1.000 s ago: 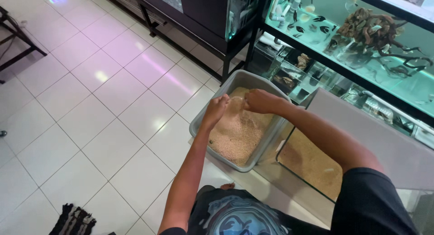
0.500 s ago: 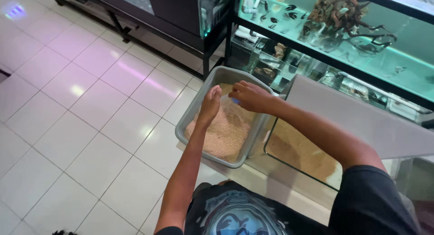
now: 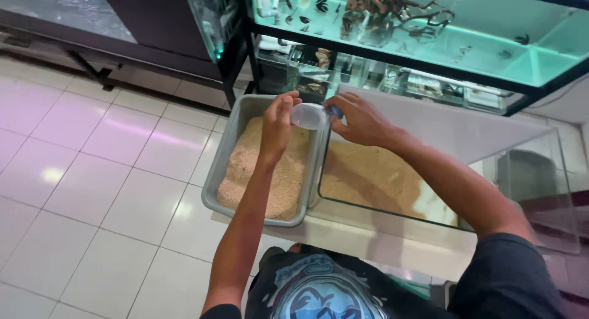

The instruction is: The person scoops sand from a gray tub using a small plastic scoop and pours it into a glass aquarium. They then spread the sand evenly across the bottom of the aquarium using their hand.

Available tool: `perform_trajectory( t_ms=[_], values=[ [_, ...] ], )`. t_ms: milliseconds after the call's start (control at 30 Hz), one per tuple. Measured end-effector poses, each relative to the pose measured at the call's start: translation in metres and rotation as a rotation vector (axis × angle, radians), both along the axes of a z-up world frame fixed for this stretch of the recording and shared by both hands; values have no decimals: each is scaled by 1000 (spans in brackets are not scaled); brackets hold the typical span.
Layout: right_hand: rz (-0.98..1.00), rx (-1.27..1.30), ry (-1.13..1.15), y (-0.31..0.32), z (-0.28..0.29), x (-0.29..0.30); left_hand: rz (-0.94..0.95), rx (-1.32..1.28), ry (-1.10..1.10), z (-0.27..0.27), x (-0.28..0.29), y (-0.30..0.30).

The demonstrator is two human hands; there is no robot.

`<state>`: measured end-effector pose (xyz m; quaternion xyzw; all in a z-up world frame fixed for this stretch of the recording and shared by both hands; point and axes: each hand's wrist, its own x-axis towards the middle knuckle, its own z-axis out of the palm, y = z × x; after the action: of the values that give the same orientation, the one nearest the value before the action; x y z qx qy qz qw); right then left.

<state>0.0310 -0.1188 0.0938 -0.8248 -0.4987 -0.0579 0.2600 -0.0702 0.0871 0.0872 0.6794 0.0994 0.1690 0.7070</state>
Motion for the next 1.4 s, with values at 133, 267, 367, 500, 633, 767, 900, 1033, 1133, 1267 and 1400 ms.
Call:
perform_trajectory(
  t_ms=[133,267,367,500,633,767,900,1033,1133,1267,1400],
  values=[
    [-141,-14,69,-49,-6,5,-152,-4,-56,12,14,-30],
    [-221,-45,175,-86,10,-8,-291,39,8,10,29,-60],
    [-254,-42,228,-109,5,-12,-376,210,100,-2,41,-77],
    [-291,-53,279,-137,-29,-9,-454,328,133,-12,49,-101],
    [-309,-153,353,-161,-76,1,-597,503,170,-10,43,-111],
    [-306,-401,526,-185,-139,17,-714,624,182,-33,48,-113],
    [-228,-626,505,-194,-171,30,-738,693,217,-29,43,-113],
    [-213,-707,464,-207,-246,48,-725,696,189,-39,45,-112],
    [-176,-715,575,-195,-247,21,-717,668,145,-31,42,-110],
    [-76,-593,760,-184,-264,-11,-712,642,125,-22,36,-110],
    [31,-546,764,-168,-253,-20,-689,605,132,-17,33,-111]
  ],
)
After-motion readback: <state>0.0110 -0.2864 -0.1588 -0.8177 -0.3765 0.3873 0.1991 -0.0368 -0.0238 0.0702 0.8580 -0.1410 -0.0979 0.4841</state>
